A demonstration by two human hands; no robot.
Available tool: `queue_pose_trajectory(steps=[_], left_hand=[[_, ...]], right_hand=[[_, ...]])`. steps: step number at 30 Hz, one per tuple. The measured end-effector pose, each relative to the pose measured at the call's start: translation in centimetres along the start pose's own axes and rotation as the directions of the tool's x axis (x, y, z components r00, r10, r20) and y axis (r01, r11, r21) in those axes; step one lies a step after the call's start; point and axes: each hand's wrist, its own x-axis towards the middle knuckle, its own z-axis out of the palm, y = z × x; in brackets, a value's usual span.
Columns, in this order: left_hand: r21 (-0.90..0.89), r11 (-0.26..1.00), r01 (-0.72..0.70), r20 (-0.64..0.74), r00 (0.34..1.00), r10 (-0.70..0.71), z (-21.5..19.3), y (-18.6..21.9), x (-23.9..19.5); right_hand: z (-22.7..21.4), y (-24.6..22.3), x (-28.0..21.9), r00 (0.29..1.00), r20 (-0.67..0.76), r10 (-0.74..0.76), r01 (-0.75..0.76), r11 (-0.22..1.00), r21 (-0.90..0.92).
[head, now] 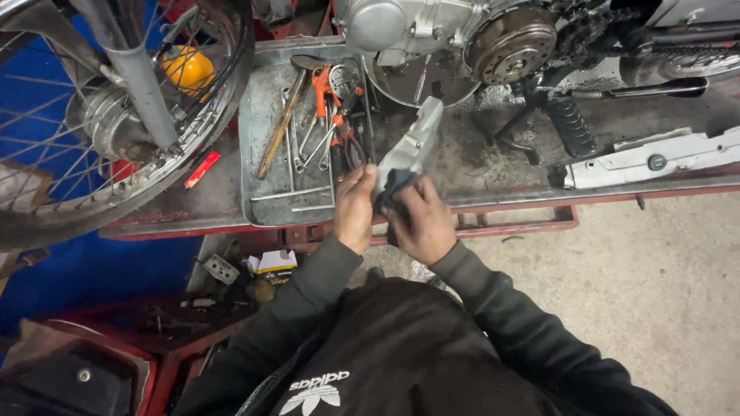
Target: Reassembling and cleaning engine covers and internal components on a motorcycle using a screwdriver, wrench, and cloth.
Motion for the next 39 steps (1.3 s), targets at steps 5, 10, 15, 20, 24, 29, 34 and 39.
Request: queue_pose_trajectory(steps=[5,10,15,20,24,29,34,39], left_hand=[[0.2,0.978,0.056,0.023,0.998,-0.062,1.2,6.4,-4.8],[0.268,0.962,0.043,0.076,0.995,-0.065,3.3,8.9,-6.8],[0.147,0.986,0.075,0.113,0.989,-0.092,2.2,8.1,-5.7],[0.178,0.983,0.04,0.073,0.996,-0.053,-0.6,3.1,-4.3],[0.093,0.994,0.062,0.042,0.997,-0.066,-0.8,5.1,-5.8],[-0.003,0.998,0.068,-0.098,0.993,-0.068,-4.6,6.7,-5.9],[-0.084,0.982,0.168,-0.26,0.948,-0.184,-3.5,12.1,-8.7],[0.143,0.982,-0.122,-0.066,0.989,0.132,-8.6,7.5,-6.0]], right_hand=[[-0.1,5.6,4.4,0.976,-0.086,0.202,-0.178,0.957,0.228],[0.3,3.2,3.3,0.987,-0.107,0.124,-0.125,0.992,-0.007],[0.0,-0.6,2.2,1.0,-0.02,0.013,-0.016,0.985,-0.173],[-0.2,9.1,5.5,0.959,-0.222,0.174,-0.208,0.967,-0.144],[-0.8,16.3,6.5,0.891,-0.382,0.244,-0.36,0.893,-0.269],[-1.6,19.4,5.1,0.797,-0.411,0.444,-0.558,0.801,-0.216],[0.0,18.9,3.0,0.748,-0.565,0.348,-0.535,0.82,-0.203],[-1.5,12.3,1.4,0.87,0.081,0.486,-0.478,0.872,-0.102]])
